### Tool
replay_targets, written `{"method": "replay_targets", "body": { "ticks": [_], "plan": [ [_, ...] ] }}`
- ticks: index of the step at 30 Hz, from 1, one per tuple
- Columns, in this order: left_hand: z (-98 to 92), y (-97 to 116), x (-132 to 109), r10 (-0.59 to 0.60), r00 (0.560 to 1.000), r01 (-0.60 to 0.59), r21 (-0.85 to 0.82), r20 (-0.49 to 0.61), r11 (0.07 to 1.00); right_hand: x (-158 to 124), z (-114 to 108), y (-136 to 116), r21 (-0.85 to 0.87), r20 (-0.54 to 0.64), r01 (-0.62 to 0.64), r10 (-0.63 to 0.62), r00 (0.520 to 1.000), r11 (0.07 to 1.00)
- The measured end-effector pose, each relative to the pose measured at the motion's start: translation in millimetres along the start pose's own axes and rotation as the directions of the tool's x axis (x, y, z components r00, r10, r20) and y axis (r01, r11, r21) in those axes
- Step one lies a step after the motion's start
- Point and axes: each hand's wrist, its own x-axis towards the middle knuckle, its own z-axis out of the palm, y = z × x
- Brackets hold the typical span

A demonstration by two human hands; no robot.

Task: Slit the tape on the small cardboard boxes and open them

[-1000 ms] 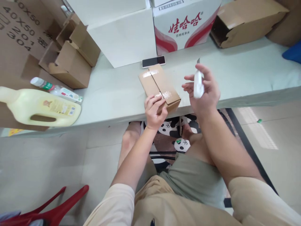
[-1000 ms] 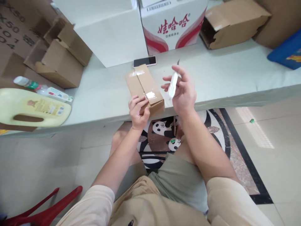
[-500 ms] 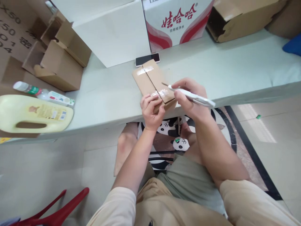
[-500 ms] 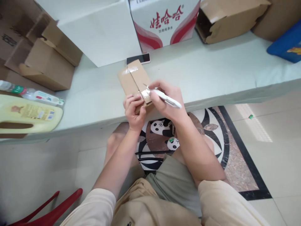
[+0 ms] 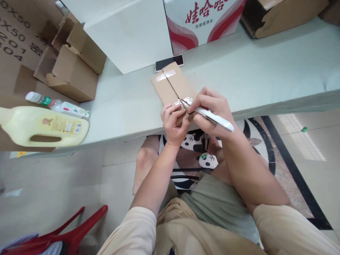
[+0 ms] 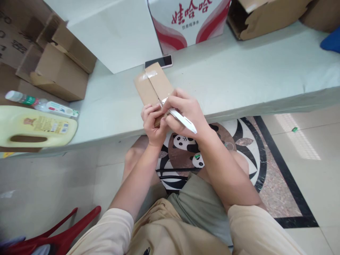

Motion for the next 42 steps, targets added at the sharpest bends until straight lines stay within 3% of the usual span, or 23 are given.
{"method": "replay_targets", "body": {
  "ticks": [7, 12, 17, 21, 26, 31, 35, 38, 40, 42],
  "plan": [
    [-0.3, 1, -1, -0.059, 0.997, 0.062, -0.058, 0.050, 0.996, -4, 10, -2, -0.017, 0.014, 0.018, -0.018, 1.000, 1.000],
    [-0.4, 2, 0, -0.002, 1.000, 0.001, -0.059, -0.020, 0.998, -6, 15, -2, -0.008, 0.015, 0.029, -0.029, 0.999, 1.000],
    [0.0, 3, 0, -0.078, 0.996, 0.081, -0.053, 0.050, 0.995, -7, 19, -6, -0.105, -0.007, 0.005, -0.006, 1.000, 0.994],
    [2.0, 3, 0, -0.008, 1.000, 0.005, -0.083, -0.026, 0.997, -7, 28, -3, -0.214, 0.005, 0.057, -0.057, 0.998, 0.975],
    [4.5, 1, 2, 0.093, 0.991, -0.099, -0.061, -0.094, 0.993, -4, 36, 2, -0.377, -0.061, 0.112, -0.146, 0.987, 0.920],
    [4.6, 0, 3, 0.090, 0.992, -0.092, -0.017, -0.088, 0.996, -2, 22, -7, -0.211, -0.034, 0.124, -0.134, 0.990, 0.970],
    [3.9, -3, 4, 0.125, 0.991, -0.124, 0.022, -0.054, 0.992, -6, 9, -10, 0.086, -0.158, 0.163, -0.148, 0.976, 0.983],
    [0.4, -7, 4, 0.168, 0.985, -0.167, 0.024, -0.047, 0.986, -9, 3, 1, 0.072, -0.426, 0.147, -0.103, 0.899, 0.987],
    [-6.5, -9, 3, 0.160, 0.987, -0.159, 0.023, -0.024, 0.987, -10, 1, 14, 0.022, -0.556, -0.001, 0.013, 0.831, 1.000],
    [-18.6, -11, 0, 0.099, 0.995, -0.099, 0.015, 0.022, 0.995, -10, 0, 28, 0.050, -0.533, -0.224, 0.216, 0.818, 0.973]
  ]
}}
